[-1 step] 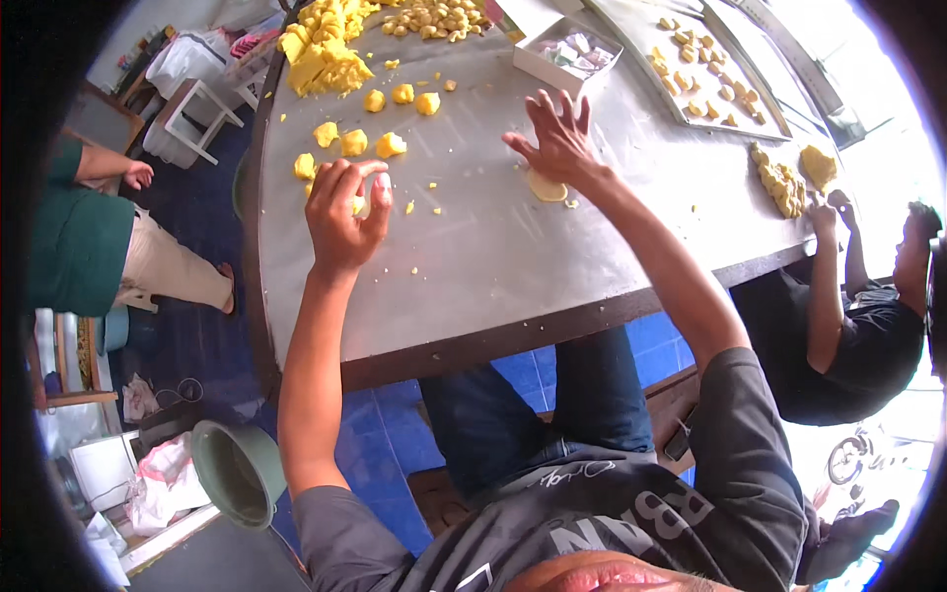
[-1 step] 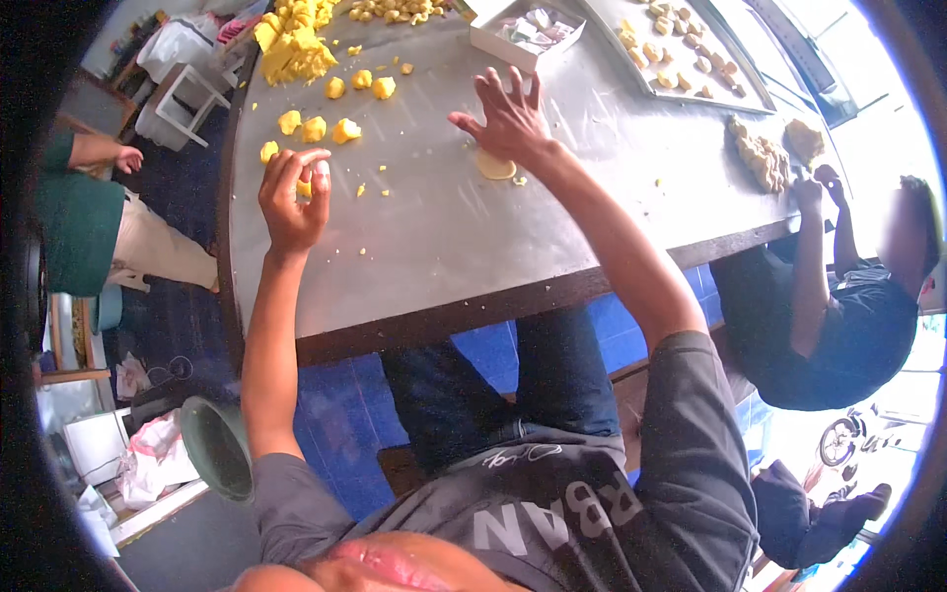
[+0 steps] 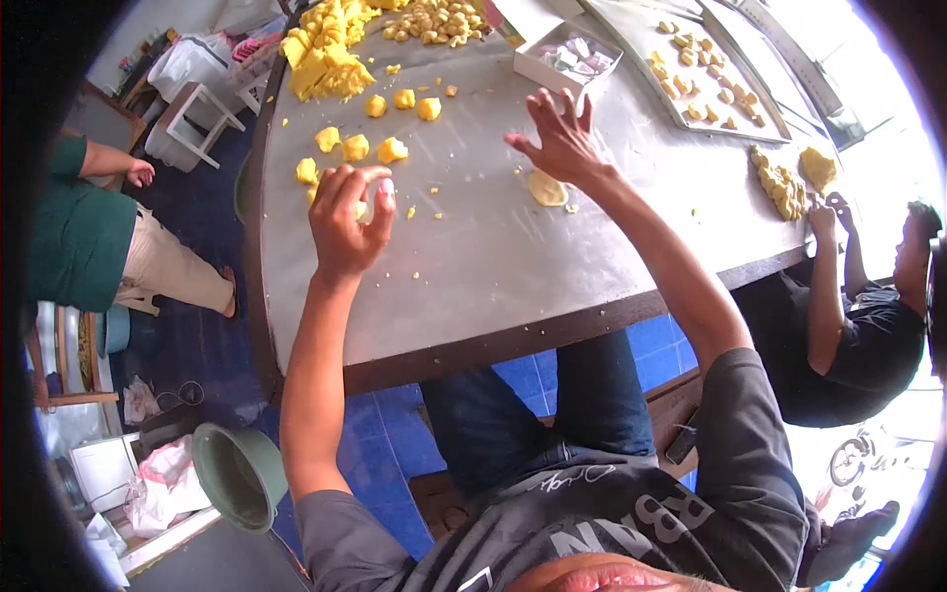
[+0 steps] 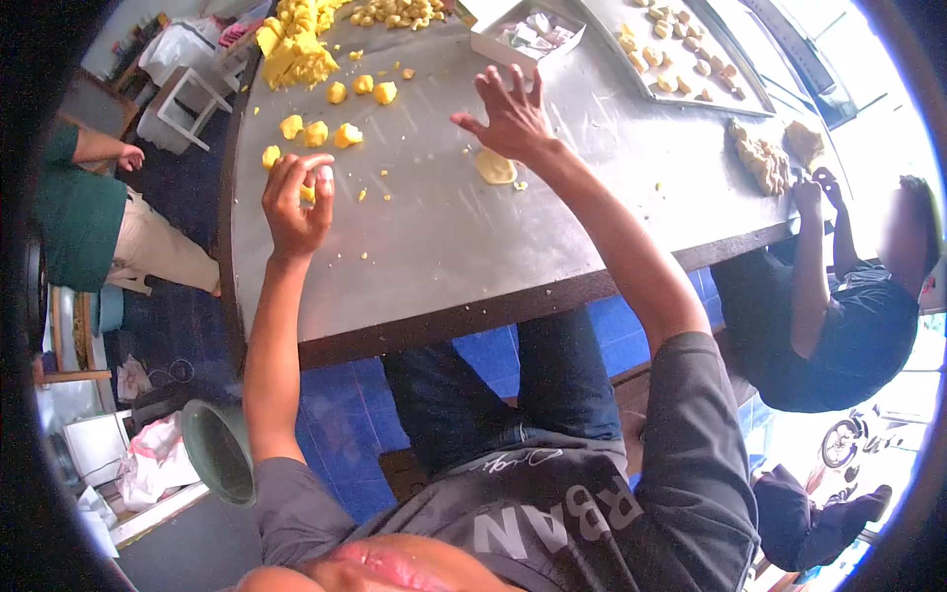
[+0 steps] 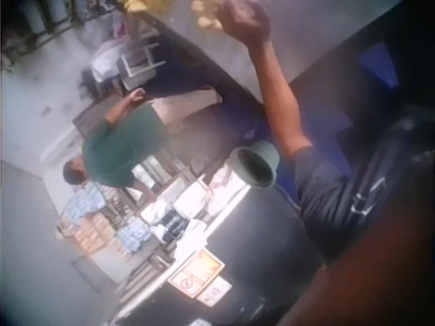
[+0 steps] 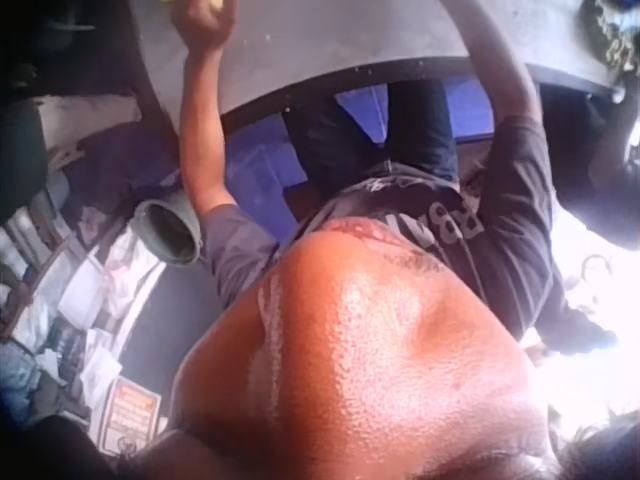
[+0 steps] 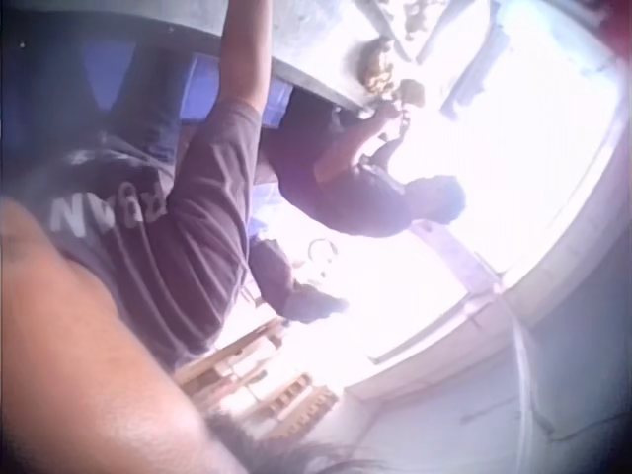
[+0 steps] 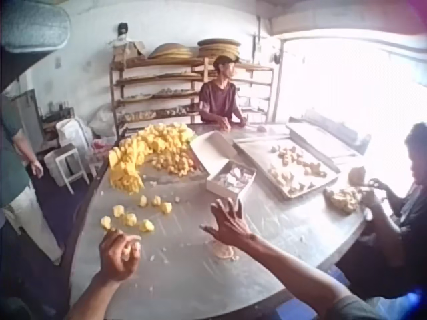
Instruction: The person prepares pastries by taking small pieces of yellow dough, flattening them by hand, adding a filling from a pile, and then folding and rolling the dough into a ball before placing it on a metal tray.
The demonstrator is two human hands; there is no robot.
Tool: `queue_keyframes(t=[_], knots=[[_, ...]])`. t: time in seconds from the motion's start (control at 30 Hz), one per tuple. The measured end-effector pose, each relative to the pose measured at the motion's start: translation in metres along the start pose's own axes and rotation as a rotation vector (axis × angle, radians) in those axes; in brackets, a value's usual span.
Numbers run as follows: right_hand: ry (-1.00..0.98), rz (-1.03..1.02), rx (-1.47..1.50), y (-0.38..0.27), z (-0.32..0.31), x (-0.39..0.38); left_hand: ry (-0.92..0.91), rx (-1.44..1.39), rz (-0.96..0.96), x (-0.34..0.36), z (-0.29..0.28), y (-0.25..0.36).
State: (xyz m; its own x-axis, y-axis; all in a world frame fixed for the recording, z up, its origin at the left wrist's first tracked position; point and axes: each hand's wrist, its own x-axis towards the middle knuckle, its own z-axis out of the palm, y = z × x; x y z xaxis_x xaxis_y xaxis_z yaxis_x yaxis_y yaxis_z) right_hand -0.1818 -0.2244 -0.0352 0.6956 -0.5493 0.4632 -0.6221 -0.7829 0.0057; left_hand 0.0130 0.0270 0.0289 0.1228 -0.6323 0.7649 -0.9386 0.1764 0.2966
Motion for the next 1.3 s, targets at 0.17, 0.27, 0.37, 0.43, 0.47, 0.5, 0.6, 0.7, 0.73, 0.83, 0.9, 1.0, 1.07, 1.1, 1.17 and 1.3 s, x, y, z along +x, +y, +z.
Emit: queue_keyframes(t=[0.17, 0.27, 0.37, 0.43, 0.47, 0.5, 0.6, 0.7, 0.73, 0.83, 0.9, 1.0, 1.07, 1.1, 1.17, 1.3], knots=[[-0.187, 0.06, -0.01, -0.014, 0.001, 0.006, 0.013, 0.007, 0.02, 0.006, -0.001, 0.0], [-0.105, 0.068, 0.074, -0.009, -0.004, 0.01, 0.009, -0.012, 0.021, 0.003, 0.0, 0.002], [-0.271, 0.052, 0.093, -0.023, 0.001, -0.005, -0.006, -0.016, 0.032, 0.003, -0.003, 0.0], [-0.193, 0.013, 0.015, -0.017, -0.001, -0.011, -0.007, -0.005, 0.029, 0.002, -0.002, -0.001], [-0.191, 0.017, 0.015, -0.013, -0.003, -0.011, -0.009, -0.007, 0.021, 0.002, -0.002, -0.001], [-0.161, -0.004, -0.016, -0.009, -0.004, -0.011, -0.011, -0.009, 0.012, 0.002, -0.002, -0.002], [-0.075, -0.012, 0.019, -0.02, -0.013, -0.007, -0.004, -0.013, 0.02, 0.002, -0.005, 0.001], [-0.173, 0.118, 0.13, -0.035, -0.004, -0.025, 0.03, -0.008, 0.051, 0.0, -0.003, -0.002], [-0.132, 0.074, 0.073, -0.023, -0.005, -0.026, 0.034, -0.012, 0.06, 0.003, -0.003, -0.001], [-0.104, 0.031, -0.003, -0.005, -0.004, -0.018, 0.016, -0.007, 0.022, 0.002, -0.002, 0.0], [-0.111, 0.03, -0.018, -0.006, -0.004, -0.01, 0.017, -0.01, 0.037, 0.001, -0.003, -0.001], [-0.041, -0.046, -0.007, -0.007, 0.004, -0.011, -0.011, -0.031, 0.041, 0.004, 0.002, 0.007], [-0.137, 0.028, 0.0, -0.016, 0.003, -0.003, -0.012, -0.021, 0.038, 0.001, -0.001, 0.003], [-0.179, -0.005, -0.04, -0.012, -0.002, 0.0, -0.008, -0.017, 0.034, -0.001, -0.003, 0.002], [-0.198, 0.006, -0.028, -0.011, -0.003, -0.004, -0.006, -0.015, 0.035, 0.001, -0.004, 0.001], [-0.253, -0.058, -0.106, -0.005, -0.009, -0.002, -0.026, -0.02, 0.016, -0.002, -0.002, 0.001]])
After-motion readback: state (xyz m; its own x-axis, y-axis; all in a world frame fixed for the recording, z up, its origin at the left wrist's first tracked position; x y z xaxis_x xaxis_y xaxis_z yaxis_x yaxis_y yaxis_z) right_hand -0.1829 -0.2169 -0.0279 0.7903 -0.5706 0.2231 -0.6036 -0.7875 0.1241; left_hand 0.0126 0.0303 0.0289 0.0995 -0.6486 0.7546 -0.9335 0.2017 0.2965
